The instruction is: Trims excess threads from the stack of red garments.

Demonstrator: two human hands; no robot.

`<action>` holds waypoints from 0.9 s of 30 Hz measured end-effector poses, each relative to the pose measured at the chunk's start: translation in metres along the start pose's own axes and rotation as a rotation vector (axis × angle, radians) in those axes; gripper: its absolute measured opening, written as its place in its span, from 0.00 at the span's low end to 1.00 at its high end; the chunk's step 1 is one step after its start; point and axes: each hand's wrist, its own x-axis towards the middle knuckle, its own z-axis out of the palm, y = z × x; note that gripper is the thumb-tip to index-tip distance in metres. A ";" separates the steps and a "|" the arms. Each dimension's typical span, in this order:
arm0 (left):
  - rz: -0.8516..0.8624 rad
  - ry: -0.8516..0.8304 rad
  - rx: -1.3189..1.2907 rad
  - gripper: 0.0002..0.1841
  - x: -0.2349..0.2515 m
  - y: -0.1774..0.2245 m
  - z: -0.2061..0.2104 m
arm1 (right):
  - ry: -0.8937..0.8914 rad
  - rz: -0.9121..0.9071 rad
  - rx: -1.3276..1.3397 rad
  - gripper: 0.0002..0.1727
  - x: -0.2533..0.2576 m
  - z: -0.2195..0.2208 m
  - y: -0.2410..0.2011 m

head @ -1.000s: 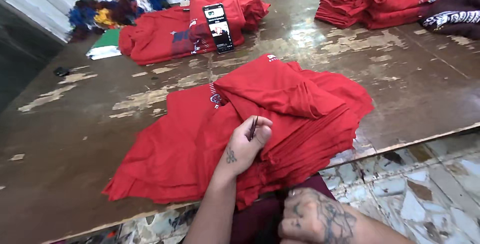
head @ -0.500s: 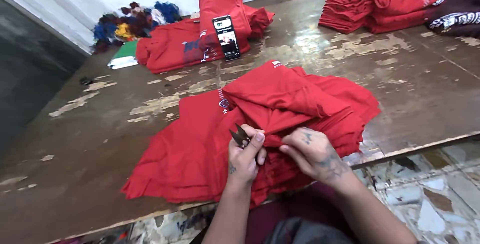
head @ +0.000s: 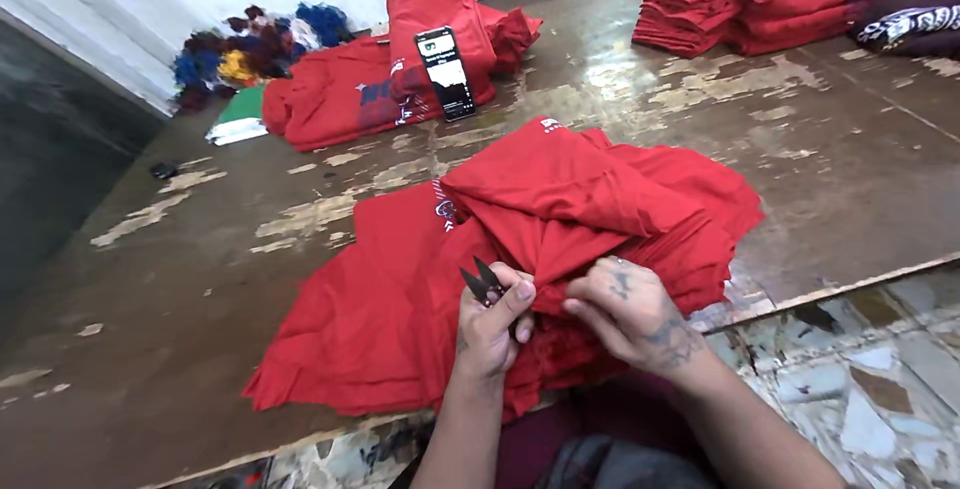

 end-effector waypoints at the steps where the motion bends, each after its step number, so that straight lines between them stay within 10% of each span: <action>1: 0.002 0.004 0.002 0.05 0.000 0.000 0.000 | 0.012 -0.016 0.094 0.17 -0.006 -0.006 0.004; 27: -0.031 -0.060 0.072 0.09 -0.005 0.001 0.002 | -0.168 0.092 -0.001 0.27 0.005 -0.013 -0.004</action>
